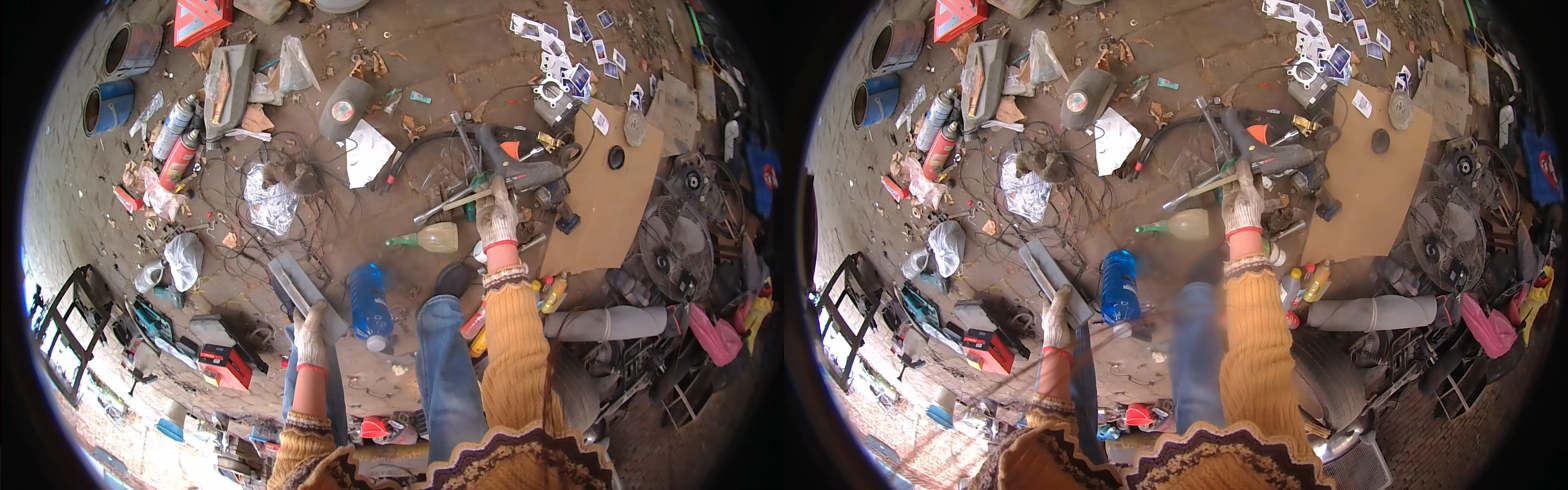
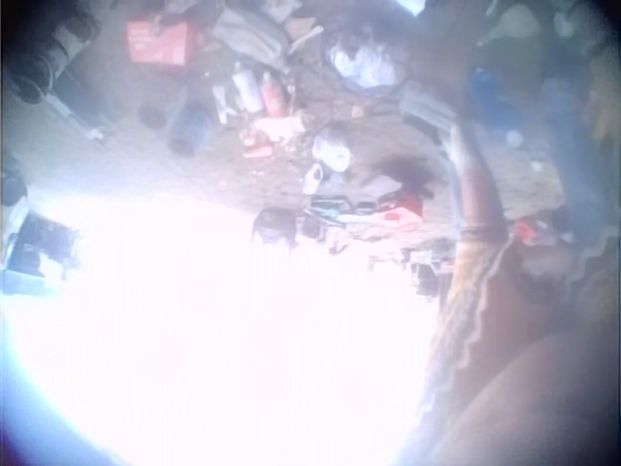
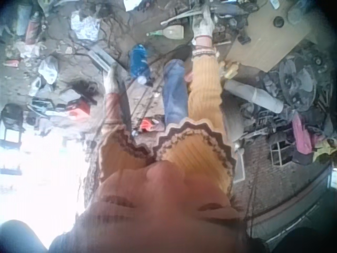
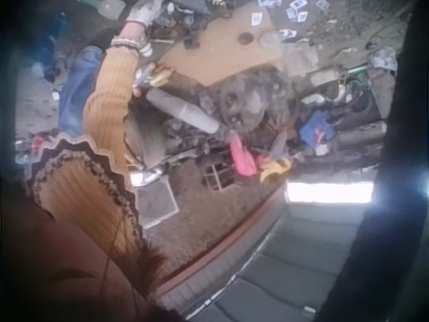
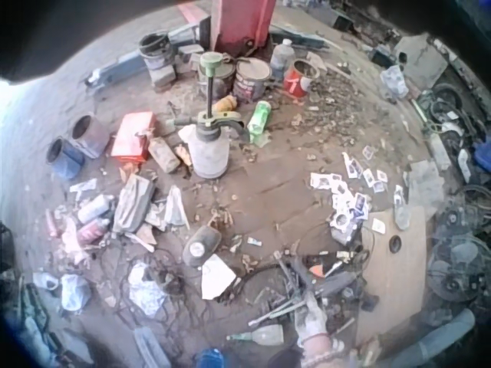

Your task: The person walks through a cluttered workshop, picks up pliers, a bottle, and a power tool, then places them on a metal cart. They put on gloves, pick up a small metal part, and hand it to another person before walking around the yard and returning to the cart to pick up a drill and a socket wrench.

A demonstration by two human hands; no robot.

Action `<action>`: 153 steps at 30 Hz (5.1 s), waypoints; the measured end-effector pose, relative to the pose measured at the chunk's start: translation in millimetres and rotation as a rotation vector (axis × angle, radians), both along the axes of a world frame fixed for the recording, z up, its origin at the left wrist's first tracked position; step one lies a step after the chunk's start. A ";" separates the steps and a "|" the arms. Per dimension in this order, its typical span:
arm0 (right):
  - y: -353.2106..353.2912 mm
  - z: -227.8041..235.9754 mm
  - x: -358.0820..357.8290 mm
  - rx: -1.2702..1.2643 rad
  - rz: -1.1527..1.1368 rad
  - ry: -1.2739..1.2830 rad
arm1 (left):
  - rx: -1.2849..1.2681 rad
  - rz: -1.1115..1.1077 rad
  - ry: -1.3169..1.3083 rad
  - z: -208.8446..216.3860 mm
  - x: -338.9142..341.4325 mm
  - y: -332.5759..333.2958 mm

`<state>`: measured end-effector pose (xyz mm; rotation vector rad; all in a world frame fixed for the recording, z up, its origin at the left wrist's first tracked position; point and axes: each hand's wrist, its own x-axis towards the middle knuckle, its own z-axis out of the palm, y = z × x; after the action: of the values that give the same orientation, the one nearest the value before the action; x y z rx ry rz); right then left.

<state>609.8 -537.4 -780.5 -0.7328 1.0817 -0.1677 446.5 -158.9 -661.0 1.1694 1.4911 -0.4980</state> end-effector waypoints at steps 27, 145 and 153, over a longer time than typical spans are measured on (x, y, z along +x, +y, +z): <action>83.4 350.4 -93.8 -0.100 0.585 0.182 | 0.273 -0.793 -0.640 153.4 96.3 -74.4; 70.1 481.4 -222.7 -0.418 0.589 0.300 | 0.308 -2.138 -0.937 381.1 23.5 -114.4; 44.3 502.9 -237.0 -0.224 1.140 0.292 | 0.209 -2.086 -1.077 382.4 86.5 -106.2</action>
<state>372.8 -493.1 -277.6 -1.5011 0.7745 0.8239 533.0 -265.1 -278.7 2.2703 -1.0309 -0.7435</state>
